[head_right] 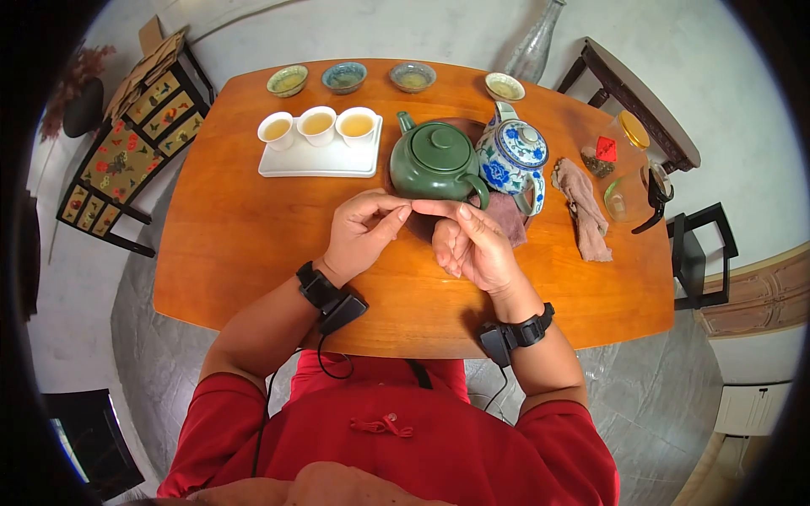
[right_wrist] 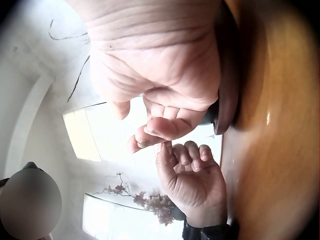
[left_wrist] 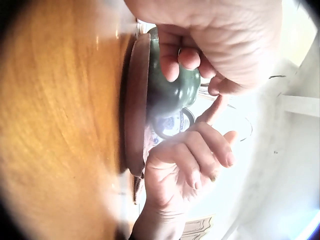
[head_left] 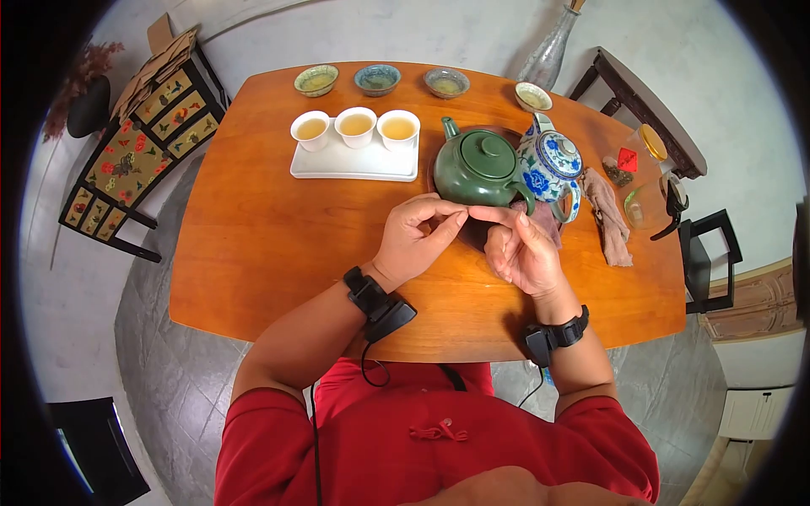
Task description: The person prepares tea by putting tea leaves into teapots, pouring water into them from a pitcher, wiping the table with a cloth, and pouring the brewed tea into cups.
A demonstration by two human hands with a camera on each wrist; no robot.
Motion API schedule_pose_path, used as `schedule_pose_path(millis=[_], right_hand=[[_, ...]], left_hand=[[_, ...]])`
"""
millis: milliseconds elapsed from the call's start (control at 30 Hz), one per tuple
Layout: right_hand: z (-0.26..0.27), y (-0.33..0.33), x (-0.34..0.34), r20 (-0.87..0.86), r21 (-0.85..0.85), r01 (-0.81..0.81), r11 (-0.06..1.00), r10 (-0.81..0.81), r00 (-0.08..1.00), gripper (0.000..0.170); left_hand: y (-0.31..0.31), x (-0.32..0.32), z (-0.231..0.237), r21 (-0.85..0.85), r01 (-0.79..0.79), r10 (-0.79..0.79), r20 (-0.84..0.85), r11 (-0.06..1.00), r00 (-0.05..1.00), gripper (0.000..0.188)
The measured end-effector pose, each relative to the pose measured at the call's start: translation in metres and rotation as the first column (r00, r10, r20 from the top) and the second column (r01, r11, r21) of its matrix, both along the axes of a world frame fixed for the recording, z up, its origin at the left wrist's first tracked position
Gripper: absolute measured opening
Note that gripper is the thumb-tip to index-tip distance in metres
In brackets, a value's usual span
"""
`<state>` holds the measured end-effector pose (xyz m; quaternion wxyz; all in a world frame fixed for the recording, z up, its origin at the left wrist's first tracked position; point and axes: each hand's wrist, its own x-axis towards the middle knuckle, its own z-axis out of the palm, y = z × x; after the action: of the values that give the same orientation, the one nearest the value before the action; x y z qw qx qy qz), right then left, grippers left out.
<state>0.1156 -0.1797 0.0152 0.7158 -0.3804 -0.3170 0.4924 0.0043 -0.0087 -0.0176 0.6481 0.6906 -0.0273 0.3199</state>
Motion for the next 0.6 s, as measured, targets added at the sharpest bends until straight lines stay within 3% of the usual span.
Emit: schedule_pose_path(millis=[200, 300, 600], right_hand=[[0.002, 0.000, -0.002, 0.016, 0.005, -0.008, 1.000, 0.008, 1.000, 0.055], [0.002, 0.000, -0.002, 0.006, 0.006, -0.021, 1.000, 0.021, 1.000, 0.054], [0.003, 0.000, -0.002, 0.103, -0.027, -0.010, 1.000, 0.012, 0.995, 0.049]], left_hand=[[0.001, -0.001, 0.001, 0.058, -0.021, 0.023, -0.022, 0.998, 0.999, 0.011], [-0.002, -0.002, 0.007, -0.048, -0.042, 0.040, -0.052, 0.998, 0.998, 0.010], [-0.001, -0.001, 0.005, 0.026, -0.047, 0.048, -0.011, 0.999, 0.999, 0.012]])
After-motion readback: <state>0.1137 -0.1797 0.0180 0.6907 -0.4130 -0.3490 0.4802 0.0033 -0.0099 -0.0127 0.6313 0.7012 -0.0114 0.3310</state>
